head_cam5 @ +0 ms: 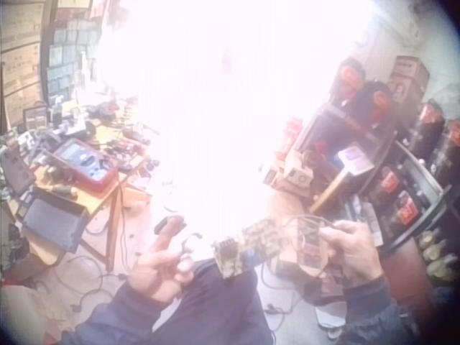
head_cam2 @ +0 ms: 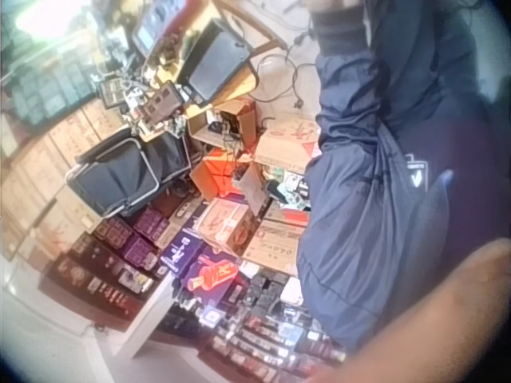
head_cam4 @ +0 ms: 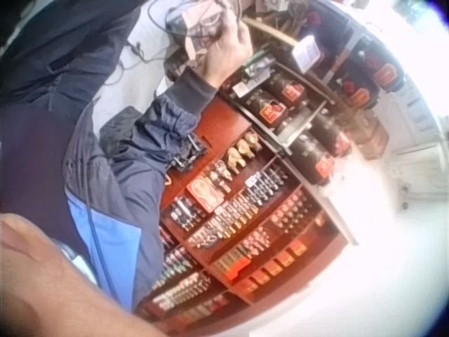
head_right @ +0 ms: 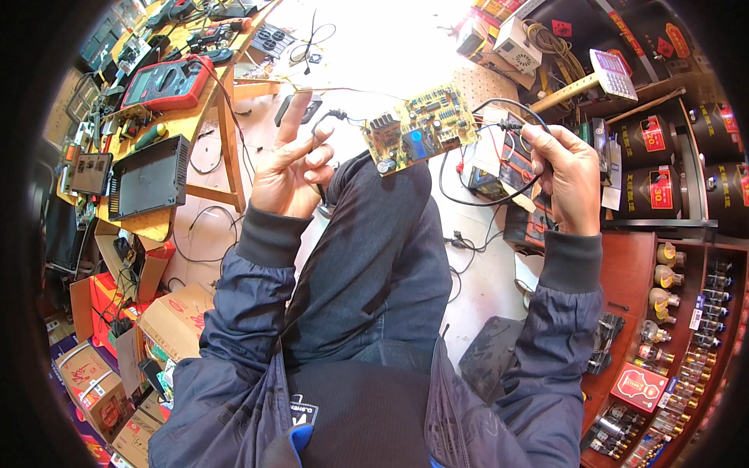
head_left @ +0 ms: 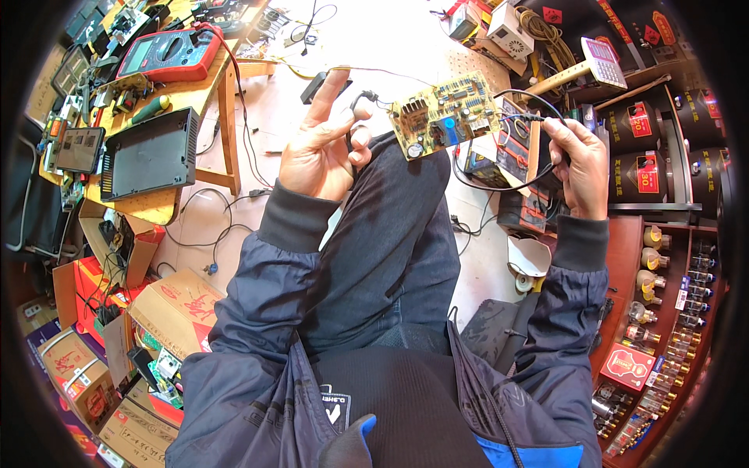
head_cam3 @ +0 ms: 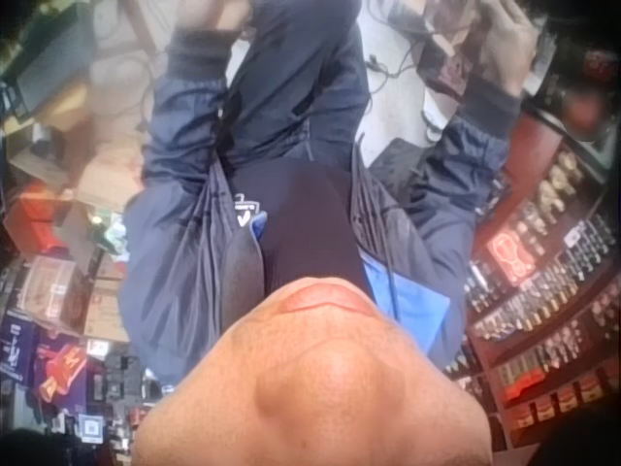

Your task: The person sits on the floor in a cluttered workshop, using pliers to trim components on a green circuit board. They then connect a power supply to a different board with a fan, test it, and use a multimeter to measure voltage on a power strip.

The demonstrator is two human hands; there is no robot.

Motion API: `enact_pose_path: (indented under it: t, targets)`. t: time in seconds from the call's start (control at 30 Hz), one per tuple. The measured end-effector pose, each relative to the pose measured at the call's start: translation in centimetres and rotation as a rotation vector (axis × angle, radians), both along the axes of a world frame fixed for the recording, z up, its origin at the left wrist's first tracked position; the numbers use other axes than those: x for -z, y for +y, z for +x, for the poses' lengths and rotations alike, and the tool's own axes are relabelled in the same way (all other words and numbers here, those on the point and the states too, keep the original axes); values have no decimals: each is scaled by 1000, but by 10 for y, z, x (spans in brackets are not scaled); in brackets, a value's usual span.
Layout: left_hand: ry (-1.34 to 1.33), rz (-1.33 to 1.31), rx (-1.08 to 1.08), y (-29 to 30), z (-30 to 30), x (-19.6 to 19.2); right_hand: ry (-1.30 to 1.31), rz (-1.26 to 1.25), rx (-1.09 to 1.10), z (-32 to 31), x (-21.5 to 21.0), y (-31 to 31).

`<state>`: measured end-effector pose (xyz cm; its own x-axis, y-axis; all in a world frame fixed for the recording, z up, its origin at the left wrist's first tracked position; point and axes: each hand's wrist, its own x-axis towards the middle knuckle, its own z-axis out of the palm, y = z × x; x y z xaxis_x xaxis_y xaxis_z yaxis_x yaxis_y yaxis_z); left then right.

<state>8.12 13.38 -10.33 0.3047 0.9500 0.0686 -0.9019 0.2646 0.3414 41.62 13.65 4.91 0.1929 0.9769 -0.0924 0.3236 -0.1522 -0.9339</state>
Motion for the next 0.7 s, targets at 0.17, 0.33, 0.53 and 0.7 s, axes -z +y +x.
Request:
enact_pose_path:
  t: [0.17,0.33,0.53,0.7]
  targets:
    - [-27,43,13,-3,0,1,5,-9,12,2,1,-2]
    - [-25,45,13,-2,-1,1,-5,-12,9,2,1,-2]
    - [-67,20,25,5,-2,7,-20,-10,10,0,1,-3]
    - [-23,4,12,8,-1,11,-7,-11,5,0,1,-2]
